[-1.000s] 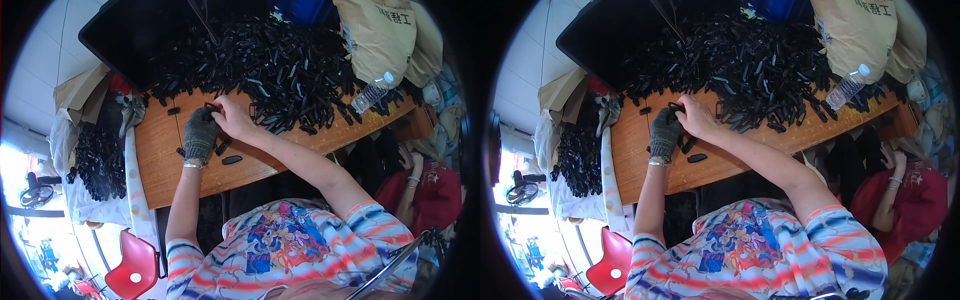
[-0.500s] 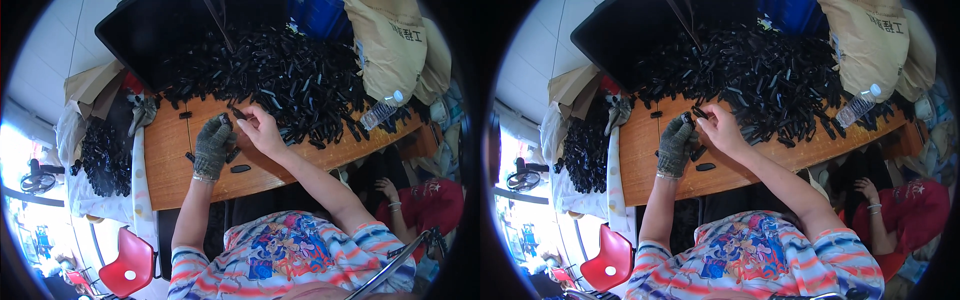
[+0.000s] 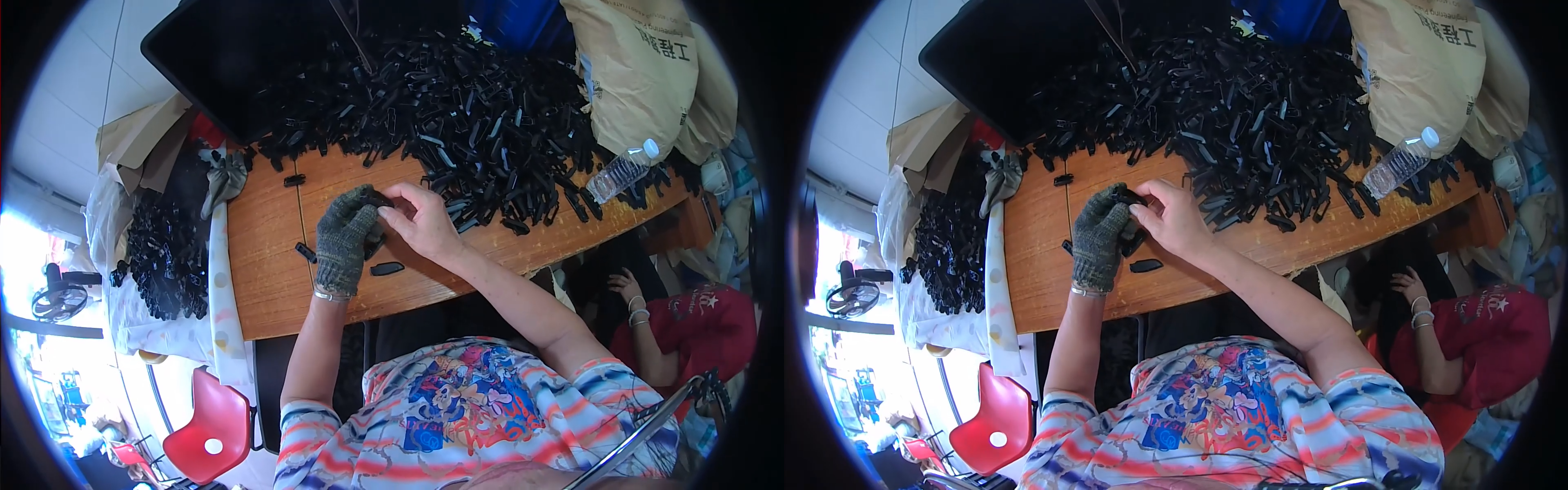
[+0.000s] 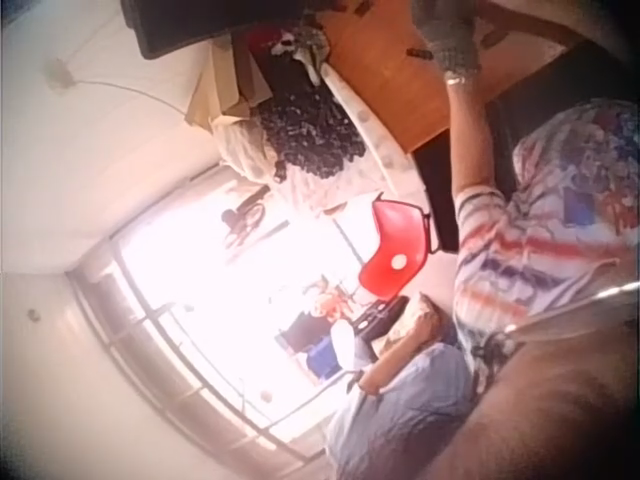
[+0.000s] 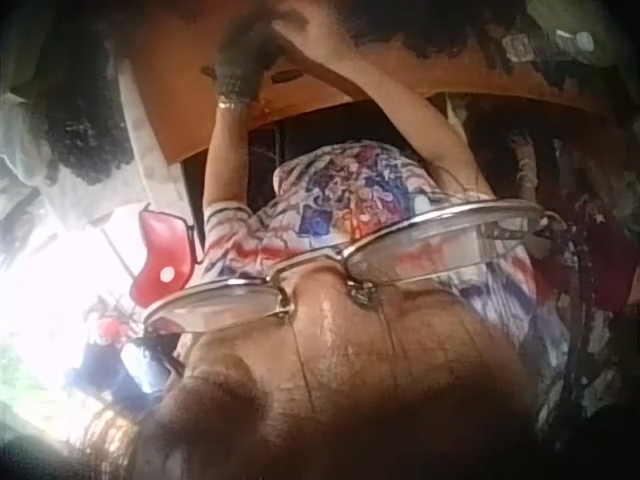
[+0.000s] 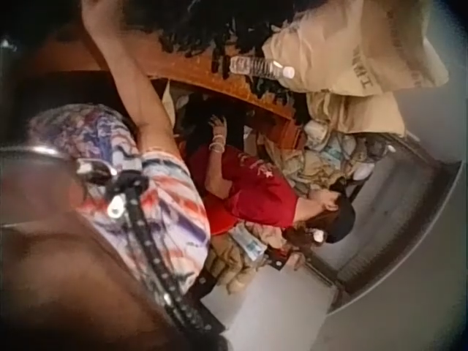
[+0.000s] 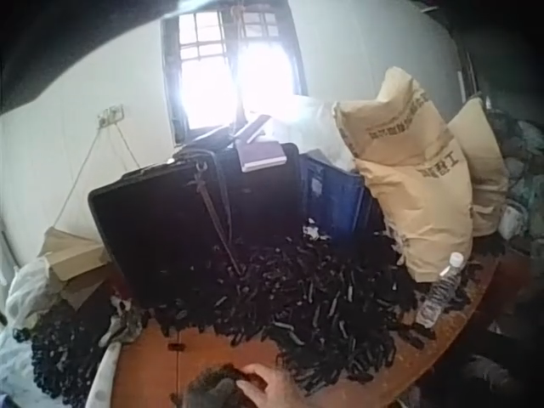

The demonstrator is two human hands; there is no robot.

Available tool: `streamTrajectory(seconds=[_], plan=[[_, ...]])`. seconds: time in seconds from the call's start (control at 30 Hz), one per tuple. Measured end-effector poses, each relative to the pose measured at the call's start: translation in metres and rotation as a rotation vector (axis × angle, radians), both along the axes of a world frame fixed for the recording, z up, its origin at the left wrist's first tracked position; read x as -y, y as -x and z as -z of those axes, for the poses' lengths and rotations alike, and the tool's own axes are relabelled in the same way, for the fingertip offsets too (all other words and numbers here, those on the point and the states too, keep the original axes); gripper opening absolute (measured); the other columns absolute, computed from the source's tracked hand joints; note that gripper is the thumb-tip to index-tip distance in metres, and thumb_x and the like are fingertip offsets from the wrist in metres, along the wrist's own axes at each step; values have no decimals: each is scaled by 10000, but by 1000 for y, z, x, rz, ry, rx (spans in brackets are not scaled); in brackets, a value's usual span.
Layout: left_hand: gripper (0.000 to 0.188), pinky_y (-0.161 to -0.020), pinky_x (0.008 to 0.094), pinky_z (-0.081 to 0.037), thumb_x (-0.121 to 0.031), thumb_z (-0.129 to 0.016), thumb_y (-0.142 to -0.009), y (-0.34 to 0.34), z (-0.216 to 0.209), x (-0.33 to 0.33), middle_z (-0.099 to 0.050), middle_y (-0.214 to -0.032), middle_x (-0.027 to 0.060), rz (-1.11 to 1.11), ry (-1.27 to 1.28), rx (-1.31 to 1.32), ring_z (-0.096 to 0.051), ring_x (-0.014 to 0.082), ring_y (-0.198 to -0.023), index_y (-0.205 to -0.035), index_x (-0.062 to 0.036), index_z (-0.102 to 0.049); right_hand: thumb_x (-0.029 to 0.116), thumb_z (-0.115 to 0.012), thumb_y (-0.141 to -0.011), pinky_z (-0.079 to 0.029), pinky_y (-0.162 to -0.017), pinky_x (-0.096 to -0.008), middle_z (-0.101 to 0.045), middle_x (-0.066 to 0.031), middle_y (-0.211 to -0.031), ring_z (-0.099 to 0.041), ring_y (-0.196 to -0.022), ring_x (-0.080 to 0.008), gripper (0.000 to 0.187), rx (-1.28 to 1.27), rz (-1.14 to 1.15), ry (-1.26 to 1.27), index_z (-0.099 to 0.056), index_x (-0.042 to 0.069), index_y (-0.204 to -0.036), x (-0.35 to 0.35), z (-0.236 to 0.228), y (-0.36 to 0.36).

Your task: The person sorts and inspects small black plastic components by hand on a wooden workbench.

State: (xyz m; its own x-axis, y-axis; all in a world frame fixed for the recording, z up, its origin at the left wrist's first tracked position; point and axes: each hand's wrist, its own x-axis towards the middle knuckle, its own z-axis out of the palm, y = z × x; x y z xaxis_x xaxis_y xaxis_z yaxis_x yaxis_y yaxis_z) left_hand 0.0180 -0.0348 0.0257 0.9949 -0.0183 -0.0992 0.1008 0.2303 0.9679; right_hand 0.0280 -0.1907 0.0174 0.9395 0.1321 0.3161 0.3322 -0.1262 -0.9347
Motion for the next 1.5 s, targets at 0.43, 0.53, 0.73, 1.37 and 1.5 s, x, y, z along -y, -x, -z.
streamTrajectory(seconds=[0.43,0.53,0.73,1.37,1.5], plan=[[270,-540,228,-459,-258,-516,-1026,18,0,4,-671,-908,48,-34,-85,106,-567,88,-651,-1047,-32,-661,121,-735,-820,-513,-691,-378,-562,-128,-953,-624,-791,-272,391,212,103,253,-548,28,-1150,-11,-3,19],[278,-577,249,-466,-245,-495,-1032,14,9,1,-654,-860,44,13,-70,210,-571,112,-677,-957,-28,-651,125,-731,-827,-516,-692,-388,-559,-132,-969,-629,-795,-284,410,138,30,335,-536,22,-1172,-18,0,24],[250,-600,264,-477,-185,-493,-1019,11,-2,6,-612,-784,46,7,24,225,-576,126,-680,-880,-14,-611,102,-727,-825,-517,-665,-404,-562,-134,-983,-645,-771,-297,416,191,15,178,-533,13,-1182,-25,-3,22],[191,-809,310,-501,-141,-563,-973,36,-14,15,-635,-1008,74,-46,-599,598,-613,167,-907,-1080,3,-628,123,-605,-972,-499,-925,-291,-597,-66,-1233,-604,-1078,-137,462,-61,-401,-305,-475,51,-1409,1,-5,22],[111,-771,345,-503,-79,-596,-927,45,-20,20,-630,-940,122,-88,-617,597,-623,284,-838,-1009,-20,-642,80,-623,-934,-478,-897,-262,-590,-76,-1238,-574,-1085,-131,485,58,-313,-114,-505,66,-1404,1,-13,33]])
